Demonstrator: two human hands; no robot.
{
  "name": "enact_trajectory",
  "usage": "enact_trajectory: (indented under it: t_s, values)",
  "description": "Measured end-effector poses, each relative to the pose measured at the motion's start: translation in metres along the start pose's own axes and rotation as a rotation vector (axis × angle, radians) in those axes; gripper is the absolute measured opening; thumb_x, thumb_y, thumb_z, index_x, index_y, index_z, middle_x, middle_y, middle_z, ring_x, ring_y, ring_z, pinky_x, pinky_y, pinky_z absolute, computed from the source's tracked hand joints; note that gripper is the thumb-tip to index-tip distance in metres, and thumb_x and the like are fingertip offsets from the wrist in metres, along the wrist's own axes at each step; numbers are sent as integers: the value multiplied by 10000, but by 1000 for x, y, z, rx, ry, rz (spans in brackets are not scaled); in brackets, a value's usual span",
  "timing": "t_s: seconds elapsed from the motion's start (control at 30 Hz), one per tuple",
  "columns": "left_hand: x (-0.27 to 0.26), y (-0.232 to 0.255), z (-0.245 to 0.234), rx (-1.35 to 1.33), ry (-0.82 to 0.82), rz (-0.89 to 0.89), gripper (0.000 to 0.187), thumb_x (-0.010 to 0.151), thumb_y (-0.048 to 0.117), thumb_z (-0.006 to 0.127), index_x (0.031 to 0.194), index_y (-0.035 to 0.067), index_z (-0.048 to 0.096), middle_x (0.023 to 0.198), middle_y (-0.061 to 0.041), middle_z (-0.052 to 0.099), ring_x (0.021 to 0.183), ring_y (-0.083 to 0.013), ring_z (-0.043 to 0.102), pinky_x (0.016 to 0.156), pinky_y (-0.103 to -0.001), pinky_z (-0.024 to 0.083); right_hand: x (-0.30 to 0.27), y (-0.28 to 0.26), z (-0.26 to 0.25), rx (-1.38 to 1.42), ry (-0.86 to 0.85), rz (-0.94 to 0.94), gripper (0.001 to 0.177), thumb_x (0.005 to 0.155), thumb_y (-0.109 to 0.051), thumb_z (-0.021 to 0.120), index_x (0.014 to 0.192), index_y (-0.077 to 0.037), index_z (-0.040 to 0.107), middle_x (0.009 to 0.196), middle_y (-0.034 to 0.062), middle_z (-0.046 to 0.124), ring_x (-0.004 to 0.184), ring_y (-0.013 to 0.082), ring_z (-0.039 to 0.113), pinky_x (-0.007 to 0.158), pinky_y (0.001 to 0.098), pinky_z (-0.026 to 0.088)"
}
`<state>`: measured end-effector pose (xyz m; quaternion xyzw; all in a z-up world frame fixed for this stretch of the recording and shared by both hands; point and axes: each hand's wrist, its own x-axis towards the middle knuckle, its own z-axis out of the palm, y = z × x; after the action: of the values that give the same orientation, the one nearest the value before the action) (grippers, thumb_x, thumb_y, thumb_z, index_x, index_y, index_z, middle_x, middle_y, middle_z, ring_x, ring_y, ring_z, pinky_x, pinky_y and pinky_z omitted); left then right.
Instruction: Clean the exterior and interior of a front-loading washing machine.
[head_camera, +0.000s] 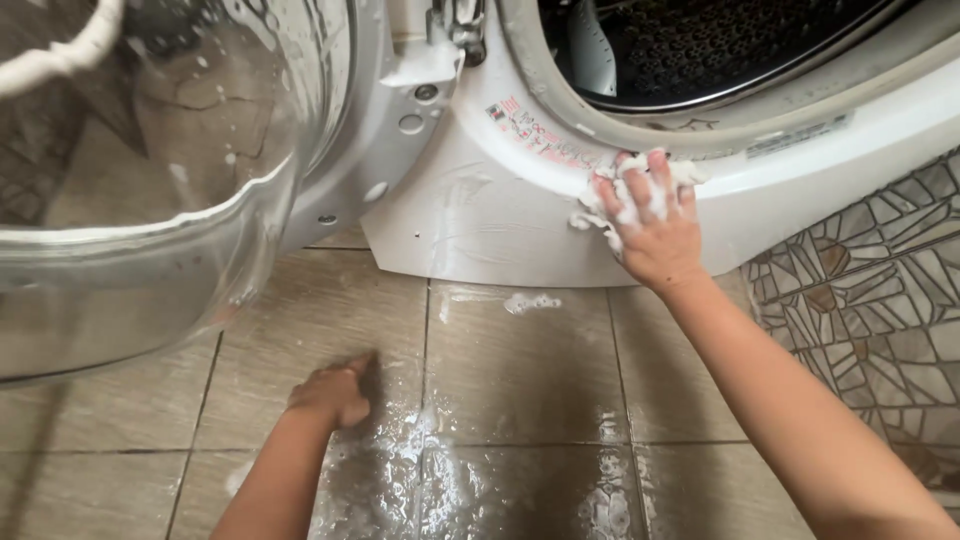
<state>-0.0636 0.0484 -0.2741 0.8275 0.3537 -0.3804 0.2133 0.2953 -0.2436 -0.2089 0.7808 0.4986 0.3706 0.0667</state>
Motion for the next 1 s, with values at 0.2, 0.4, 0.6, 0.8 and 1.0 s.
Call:
enact_trajectory:
  t_s: [0.2, 0.4, 0.6, 0.8, 1.0]
  values:
    - [-14, 13, -26, -50, 103, 52, 764, 928, 262, 567, 1609, 410, 253, 1639, -25, 378, 1523, -271, 352, 1245, -443, 313, -3, 4, 13, -34, 22, -23, 682, 883, -313, 708, 1548, -277, 556, 1610, 91, 420, 1563, 389, 320, 1088, 604, 360]
    - [-10, 1, -28, -49, 115, 72, 796, 924, 243, 607, 1621, 337, 234, 1625, -50, 391, 1514, -270, 362, 1237, -423, 321, 0, 4, 15, 31, 69, -11, 682, 876, -303, 704, 1537, -260, 543, 1643, 102, 423, 1561, 399, 327, 1094, 618, 352]
    - [-30, 12, -36, -78, 136, 119, 844, 890, 183, 626, 1618, 319, 222, 1614, -79, 390, 1496, -285, 374, 1226, -410, 332, 5, -12, 15, 127, 116, 3, 688, 919, -267, 689, 1578, -211, 498, 1644, 158, 397, 1543, 445, 350, 1124, 620, 374]
    - [-53, 64, -54, -131, 193, 291, 877, 833, 140, 626, 1603, 335, 256, 1575, -90, 442, 1468, -285, 412, 1206, -398, 355, 36, -50, 11, 192, 174, -53, 711, 928, -339, 692, 1571, -149, 455, 1530, 192, 402, 1484, 446, 368, 1094, 648, 394]
    - [-66, 97, -65, -198, 199, 479, 844, 842, 180, 652, 1587, 320, 281, 1573, -101, 428, 1468, -296, 397, 1203, -392, 342, 32, -40, 9, 143, 169, -110, 646, 962, -328, 674, 1555, -208, 449, 1489, 141, 409, 1483, 394, 389, 1045, 577, 421]
